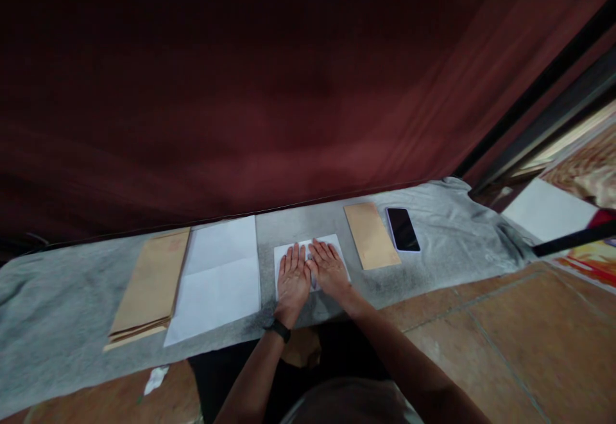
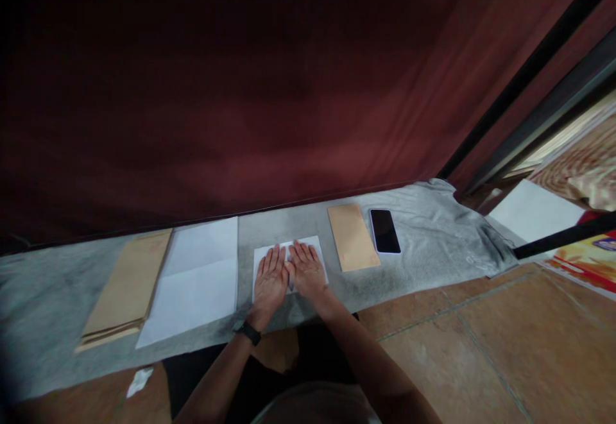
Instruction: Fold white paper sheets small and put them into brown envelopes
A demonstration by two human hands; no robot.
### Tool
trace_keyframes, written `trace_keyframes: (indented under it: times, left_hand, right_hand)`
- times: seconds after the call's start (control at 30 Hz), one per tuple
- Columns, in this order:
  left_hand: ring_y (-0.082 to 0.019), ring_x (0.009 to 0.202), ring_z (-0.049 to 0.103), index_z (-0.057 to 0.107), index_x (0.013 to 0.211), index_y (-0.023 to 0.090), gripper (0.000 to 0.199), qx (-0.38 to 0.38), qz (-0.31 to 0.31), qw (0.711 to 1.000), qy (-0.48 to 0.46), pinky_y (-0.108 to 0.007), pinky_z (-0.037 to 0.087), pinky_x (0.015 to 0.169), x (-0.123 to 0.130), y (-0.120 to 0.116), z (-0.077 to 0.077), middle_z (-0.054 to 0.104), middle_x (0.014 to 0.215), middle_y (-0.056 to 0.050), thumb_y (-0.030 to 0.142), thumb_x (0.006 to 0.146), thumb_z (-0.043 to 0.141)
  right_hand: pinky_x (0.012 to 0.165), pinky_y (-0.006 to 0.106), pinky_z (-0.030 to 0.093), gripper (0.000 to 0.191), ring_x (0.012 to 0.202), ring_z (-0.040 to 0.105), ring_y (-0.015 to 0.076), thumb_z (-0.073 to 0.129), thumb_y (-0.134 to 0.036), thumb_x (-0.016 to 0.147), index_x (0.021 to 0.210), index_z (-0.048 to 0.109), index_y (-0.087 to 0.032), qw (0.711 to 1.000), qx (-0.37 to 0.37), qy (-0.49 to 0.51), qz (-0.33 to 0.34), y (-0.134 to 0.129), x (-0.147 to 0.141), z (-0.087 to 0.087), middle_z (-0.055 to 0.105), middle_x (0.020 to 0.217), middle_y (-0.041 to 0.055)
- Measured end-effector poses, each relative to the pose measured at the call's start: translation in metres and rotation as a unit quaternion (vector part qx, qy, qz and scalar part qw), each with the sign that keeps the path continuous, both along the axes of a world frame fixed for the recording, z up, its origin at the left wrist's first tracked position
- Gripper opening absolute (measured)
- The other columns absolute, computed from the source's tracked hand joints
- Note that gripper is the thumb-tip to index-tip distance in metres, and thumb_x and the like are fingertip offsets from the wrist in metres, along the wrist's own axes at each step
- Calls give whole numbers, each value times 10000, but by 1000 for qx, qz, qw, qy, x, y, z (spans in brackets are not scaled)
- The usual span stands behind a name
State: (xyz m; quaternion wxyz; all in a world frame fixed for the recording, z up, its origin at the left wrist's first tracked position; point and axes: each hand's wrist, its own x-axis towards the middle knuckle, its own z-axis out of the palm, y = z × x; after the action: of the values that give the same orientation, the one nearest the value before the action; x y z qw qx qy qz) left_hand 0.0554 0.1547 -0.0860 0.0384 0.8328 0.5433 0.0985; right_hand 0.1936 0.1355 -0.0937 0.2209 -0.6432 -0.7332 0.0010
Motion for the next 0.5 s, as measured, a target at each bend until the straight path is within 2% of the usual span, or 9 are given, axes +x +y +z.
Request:
trace_keyframes:
  times: [0.17, 0.3, 0.43, 0.5]
  left_hand:
    - [-257, 1539, 252, 358, 1557, 101, 562, 10, 65, 998, -4, -504, 223, 1251, -3, 6, 1, 353, 1621, -156, 291, 1030, 307]
    - [-267, 1539, 251, 344, 1552, 46, 589, 18, 100, 995, -19, -489, 208, 1260, -10, 9, 1, 338, 1619, -189, 329, 1038, 296]
    - [-280, 1536, 255, 327, 1556, 35, 601, 18, 115, 993, -26, -521, 208, 1256, -13, 7, 4, 346, 1609, -205, 331, 1033, 308]
    - [-281, 1540, 245, 338, 1558, 64, 590, 27, 107, 994, -23, -543, 188, 1259, -7, 2, 6, 355, 1610, -183, 325, 1030, 322]
  right_hand:
    - [1186, 513, 318, 517, 1444, 428, 295, 404, -362, 1062, 1524, 439, -131, 999, 16, -16, -49, -2, 18, -8, 458, 1556, 157]
    - [1197, 511, 297, 581, 1453, 415, 294, 382, -386, 1066, 1566, 347, -94, 997, 17, -28, -71, -4, 27, -12, 448, 1557, 182]
    - [1199, 506, 292, 597, 1451, 416, 300, 366, -388, 1068, 1577, 317, -82, 996, 24, -36, -78, -5, 30, -16, 448, 1556, 187]
    - [1195, 516, 294, 603, 1447, 420, 308, 367, -387, 1065, 1582, 307, -83, 996, 29, -34, -78, -5, 30, -17, 446, 1556, 193]
